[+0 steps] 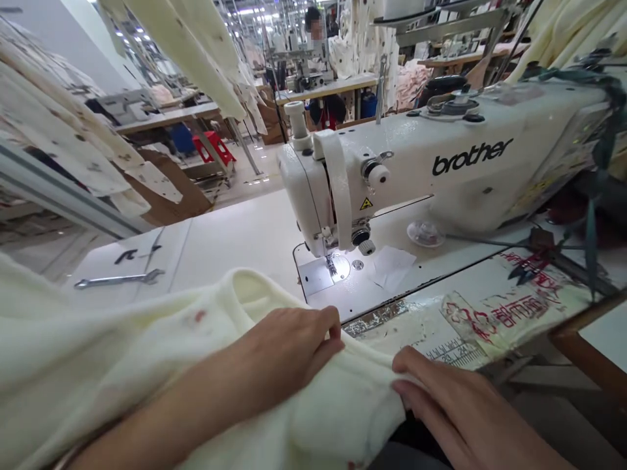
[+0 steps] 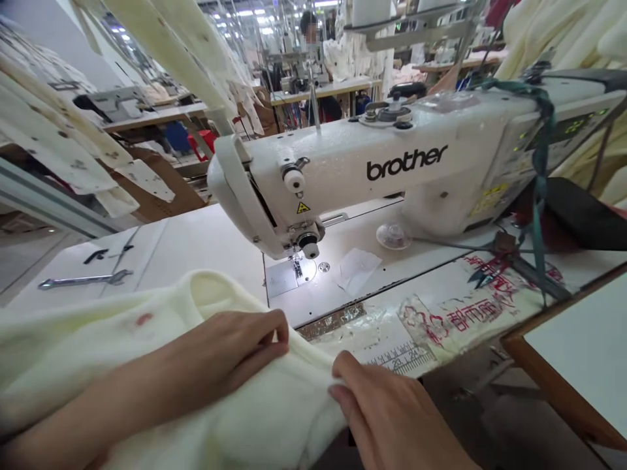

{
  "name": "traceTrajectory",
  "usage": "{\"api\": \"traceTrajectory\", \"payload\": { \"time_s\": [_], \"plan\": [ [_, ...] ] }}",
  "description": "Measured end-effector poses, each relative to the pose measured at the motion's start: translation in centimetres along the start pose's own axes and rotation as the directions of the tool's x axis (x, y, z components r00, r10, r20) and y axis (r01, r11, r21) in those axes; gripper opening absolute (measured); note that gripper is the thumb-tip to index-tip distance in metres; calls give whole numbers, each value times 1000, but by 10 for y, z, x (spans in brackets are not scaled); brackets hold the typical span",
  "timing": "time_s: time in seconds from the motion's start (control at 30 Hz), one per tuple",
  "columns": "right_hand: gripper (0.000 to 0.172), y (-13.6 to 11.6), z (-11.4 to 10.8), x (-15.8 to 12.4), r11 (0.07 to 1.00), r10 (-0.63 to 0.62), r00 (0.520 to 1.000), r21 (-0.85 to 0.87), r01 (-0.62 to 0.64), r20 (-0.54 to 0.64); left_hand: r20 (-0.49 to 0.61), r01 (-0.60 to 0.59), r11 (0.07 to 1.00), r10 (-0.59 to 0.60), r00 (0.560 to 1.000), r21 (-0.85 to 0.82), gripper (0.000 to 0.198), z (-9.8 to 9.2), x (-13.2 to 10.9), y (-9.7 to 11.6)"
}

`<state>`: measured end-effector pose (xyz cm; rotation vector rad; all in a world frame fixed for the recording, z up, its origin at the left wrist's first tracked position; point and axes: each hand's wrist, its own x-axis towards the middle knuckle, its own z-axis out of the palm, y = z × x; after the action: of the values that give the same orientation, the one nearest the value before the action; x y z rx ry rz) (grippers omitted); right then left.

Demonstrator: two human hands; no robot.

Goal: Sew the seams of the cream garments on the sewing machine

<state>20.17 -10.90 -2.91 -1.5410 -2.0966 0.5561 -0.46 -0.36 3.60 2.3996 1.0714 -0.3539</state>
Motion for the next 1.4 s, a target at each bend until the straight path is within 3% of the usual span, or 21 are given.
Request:
{"api": "traceTrajectory", "payload": {
  "time_s": [0.07,0.17,0.27,0.4,0.47,0.63,0.8,0.97,1.13,1.27,1.4],
  "plan": [
    [24,10,10,7,990,-43,999,-133,41,-13,8,35,996,-36,999,86,17,13,16,3],
    [17,17,16,12,983,-51,998,-180,44,-33,-74,-55,980,70,995,190,12,25,28,14],
    [13,18,13,14,998,-31,999,-60,31,12,-105,-180,969,199,974,170,25,32,31,24],
    [17,22,1,26,989,-17,995,146,2,101,-46,-167,985,168,985,41,16,33,37,22],
    [14,25,-8,35,970,28,982,231,-71,186,-40,-158,986,156,987,-56,12,31,37,18],
    [4,28,-28,57,860,129,880,390,-328,456,-25,-94,949,91,996,-300,17,24,33,9],
    [8,26,-30,66,812,163,870,437,-386,465,-22,-58,935,54,998,-351,27,24,32,7],
    [7,28,-27,64,816,221,876,410,-407,428,-59,4,920,-29,998,-391,20,26,35,11],
    [13,37,-28,74,705,105,815,535,-466,570,-103,47,879,-108,989,-474,18,22,37,13],
    [9,37,-26,105,782,135,803,436,-447,581,-73,146,818,-223,972,-556,20,15,44,2],
    [10,35,-20,145,835,190,791,327,-442,582,-64,300,754,-412,909,-584,24,8,58,-18]
  ]
}}
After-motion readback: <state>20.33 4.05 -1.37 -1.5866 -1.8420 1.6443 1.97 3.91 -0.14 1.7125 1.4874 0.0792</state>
